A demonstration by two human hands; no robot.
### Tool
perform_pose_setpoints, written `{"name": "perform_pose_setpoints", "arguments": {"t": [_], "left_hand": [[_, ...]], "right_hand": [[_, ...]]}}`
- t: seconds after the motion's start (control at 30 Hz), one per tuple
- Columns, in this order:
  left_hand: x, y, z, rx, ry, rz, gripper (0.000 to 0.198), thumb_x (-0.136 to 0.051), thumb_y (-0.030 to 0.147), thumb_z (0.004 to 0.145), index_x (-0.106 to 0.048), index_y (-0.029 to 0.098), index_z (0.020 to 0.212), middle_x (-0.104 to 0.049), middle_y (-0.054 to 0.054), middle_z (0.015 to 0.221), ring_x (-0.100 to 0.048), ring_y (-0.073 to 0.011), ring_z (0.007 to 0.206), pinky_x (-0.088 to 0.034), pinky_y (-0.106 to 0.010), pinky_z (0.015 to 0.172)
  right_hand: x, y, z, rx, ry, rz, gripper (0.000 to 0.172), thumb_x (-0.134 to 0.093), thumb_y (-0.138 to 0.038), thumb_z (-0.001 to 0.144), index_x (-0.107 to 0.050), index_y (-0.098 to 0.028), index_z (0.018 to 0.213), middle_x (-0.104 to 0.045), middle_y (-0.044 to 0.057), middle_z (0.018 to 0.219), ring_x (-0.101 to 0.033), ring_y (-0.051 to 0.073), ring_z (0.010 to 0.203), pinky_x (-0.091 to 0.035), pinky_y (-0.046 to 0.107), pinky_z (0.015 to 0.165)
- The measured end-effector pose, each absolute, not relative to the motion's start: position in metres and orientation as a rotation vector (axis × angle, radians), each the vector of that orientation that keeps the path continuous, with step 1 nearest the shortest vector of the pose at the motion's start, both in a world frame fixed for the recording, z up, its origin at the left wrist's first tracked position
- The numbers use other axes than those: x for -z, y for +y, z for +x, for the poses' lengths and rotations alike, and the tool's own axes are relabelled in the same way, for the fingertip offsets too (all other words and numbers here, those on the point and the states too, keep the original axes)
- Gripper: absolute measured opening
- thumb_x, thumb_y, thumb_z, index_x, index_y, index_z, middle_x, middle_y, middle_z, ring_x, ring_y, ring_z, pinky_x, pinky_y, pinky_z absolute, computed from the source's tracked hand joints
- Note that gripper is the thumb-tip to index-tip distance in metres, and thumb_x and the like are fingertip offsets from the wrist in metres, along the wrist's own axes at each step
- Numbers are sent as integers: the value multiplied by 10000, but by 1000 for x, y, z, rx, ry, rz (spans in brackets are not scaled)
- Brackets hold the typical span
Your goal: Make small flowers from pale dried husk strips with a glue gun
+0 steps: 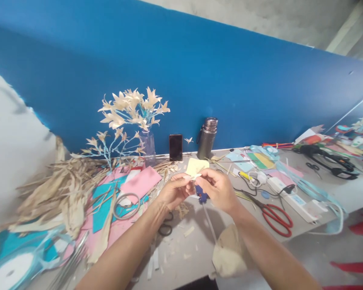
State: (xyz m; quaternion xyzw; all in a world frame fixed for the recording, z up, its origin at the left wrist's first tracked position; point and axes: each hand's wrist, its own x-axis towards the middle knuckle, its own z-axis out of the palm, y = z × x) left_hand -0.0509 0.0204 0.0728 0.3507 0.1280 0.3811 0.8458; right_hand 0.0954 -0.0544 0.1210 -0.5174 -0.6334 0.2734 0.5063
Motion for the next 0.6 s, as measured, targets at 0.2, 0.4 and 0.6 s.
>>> {"name": "perform_pose_setpoints", "arguments": {"t": [0.2, 0.4, 0.6], "left_hand": [[-73, 21, -53, -778, 261, 780, 245, -862, 264, 593, -662, 129, 552, -558, -2, 484, -493, -101, 490, -405, -265, 559], [-74, 23, -54, -781, 274, 831, 271, -869, 290, 584, -663, 118, 542, -558, -10, 464, -493, -106, 487, -397, -277, 576], [-72, 26, -56, -784, 282, 878, 211, -850, 276, 626, -717, 113, 629, -591, -22, 496, -515, -114, 509, -403, -281, 597]], "right_hand": [[-121, -52, 96, -728, -1495, -1269, 205, -598, -344, 873, -637, -167, 777, -634, 5, 667, -555, 115, 566, -424, 212, 506], [-124, -52, 94, -718, -1503, -1267, 190, -597, -310, 857, -611, -174, 724, -618, -12, 638, -544, 110, 555, -416, 212, 515], [-123, -53, 91, -635, -1556, -1226, 136, -562, -258, 882, -617, -189, 778, -628, -30, 639, -557, 103, 543, -404, 204, 516]]}}
